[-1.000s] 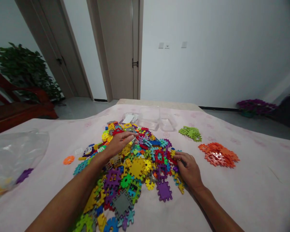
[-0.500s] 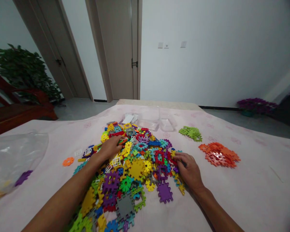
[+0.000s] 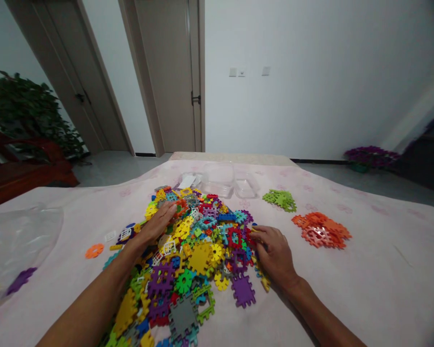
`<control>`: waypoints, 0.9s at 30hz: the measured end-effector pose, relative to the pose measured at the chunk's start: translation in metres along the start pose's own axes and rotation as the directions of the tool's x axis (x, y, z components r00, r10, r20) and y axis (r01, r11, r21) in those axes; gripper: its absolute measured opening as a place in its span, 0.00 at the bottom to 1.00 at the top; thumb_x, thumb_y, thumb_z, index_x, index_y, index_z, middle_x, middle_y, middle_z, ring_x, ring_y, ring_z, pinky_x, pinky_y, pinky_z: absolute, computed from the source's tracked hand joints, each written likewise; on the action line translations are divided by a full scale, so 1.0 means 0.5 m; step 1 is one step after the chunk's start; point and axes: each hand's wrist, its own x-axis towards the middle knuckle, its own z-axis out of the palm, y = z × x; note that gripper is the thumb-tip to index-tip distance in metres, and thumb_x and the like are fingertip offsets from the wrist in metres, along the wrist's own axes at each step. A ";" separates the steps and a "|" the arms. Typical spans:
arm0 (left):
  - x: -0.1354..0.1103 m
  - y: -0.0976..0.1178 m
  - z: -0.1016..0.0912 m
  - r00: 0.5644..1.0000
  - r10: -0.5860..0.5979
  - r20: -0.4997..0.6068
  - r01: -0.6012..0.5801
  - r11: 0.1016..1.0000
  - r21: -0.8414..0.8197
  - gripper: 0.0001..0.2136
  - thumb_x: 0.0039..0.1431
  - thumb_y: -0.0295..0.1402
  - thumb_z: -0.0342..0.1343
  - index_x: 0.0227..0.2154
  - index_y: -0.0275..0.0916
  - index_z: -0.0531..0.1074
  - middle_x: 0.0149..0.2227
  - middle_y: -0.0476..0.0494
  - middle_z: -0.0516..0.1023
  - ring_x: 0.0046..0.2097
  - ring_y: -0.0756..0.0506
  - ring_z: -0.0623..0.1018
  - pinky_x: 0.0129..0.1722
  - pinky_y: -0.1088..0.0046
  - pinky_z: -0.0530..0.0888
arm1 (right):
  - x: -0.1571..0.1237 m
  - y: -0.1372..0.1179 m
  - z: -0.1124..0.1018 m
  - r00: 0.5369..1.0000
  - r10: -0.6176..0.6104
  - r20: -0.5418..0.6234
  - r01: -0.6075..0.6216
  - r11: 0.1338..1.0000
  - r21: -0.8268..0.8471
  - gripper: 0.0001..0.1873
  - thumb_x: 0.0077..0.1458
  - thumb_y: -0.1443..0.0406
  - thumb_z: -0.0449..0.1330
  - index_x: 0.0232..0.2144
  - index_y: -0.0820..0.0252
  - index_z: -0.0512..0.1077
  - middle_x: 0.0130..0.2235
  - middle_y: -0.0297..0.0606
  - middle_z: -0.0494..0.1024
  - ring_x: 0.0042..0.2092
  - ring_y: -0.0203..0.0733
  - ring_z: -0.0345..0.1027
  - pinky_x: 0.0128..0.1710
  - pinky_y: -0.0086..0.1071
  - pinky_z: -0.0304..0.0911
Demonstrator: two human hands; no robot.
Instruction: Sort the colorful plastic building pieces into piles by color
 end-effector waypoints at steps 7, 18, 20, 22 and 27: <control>0.002 0.059 0.027 0.966 -0.038 0.257 0.103 0.964 -0.244 0.29 0.61 0.58 0.47 0.47 0.36 0.76 0.49 0.36 0.77 0.35 0.44 0.77 0.29 0.69 0.72 | 0.095 -0.137 -0.005 0.991 -0.105 0.080 0.088 0.977 0.194 0.13 0.59 0.68 0.59 0.44 0.52 0.78 0.47 0.38 0.80 0.51 0.47 0.69 0.53 0.44 0.60; 0.001 0.087 0.067 0.955 0.120 0.271 -0.114 0.993 -0.038 0.19 0.62 0.50 0.51 0.31 0.38 0.75 0.32 0.47 0.78 0.35 0.45 0.76 0.37 0.70 0.70 | 0.157 -0.223 0.096 0.978 0.119 0.169 -0.201 0.736 0.647 0.09 0.57 0.60 0.60 0.38 0.56 0.78 0.36 0.33 0.81 0.37 0.41 0.73 0.41 0.33 0.66; 0.000 0.079 0.049 0.965 0.117 0.236 -0.138 0.988 0.074 0.18 0.63 0.48 0.51 0.33 0.39 0.76 0.34 0.46 0.79 0.38 0.43 0.77 0.41 0.69 0.71 | 0.155 -0.178 0.084 0.970 0.210 0.124 -0.238 0.711 0.661 0.13 0.56 0.57 0.60 0.40 0.57 0.78 0.36 0.34 0.81 0.37 0.42 0.72 0.40 0.34 0.66; -0.005 0.064 0.028 0.970 0.107 0.217 -0.145 0.974 0.172 0.17 0.63 0.48 0.53 0.37 0.41 0.78 0.40 0.44 0.81 0.43 0.41 0.78 0.46 0.66 0.71 | 0.150 -0.113 0.057 0.945 0.324 0.051 -0.285 0.736 0.614 0.19 0.55 0.53 0.61 0.44 0.58 0.77 0.36 0.36 0.80 0.36 0.43 0.71 0.40 0.35 0.66; -0.053 0.042 0.014 0.933 0.121 0.338 -0.217 0.940 0.264 0.27 0.59 0.53 0.56 0.58 0.46 0.72 0.61 0.37 0.71 0.61 0.35 0.71 0.61 0.56 0.65 | 0.114 0.078 -0.048 0.853 0.485 -0.195 -0.424 0.860 0.285 0.25 0.55 0.48 0.58 0.46 0.60 0.76 0.33 0.38 0.78 0.34 0.44 0.71 0.38 0.37 0.64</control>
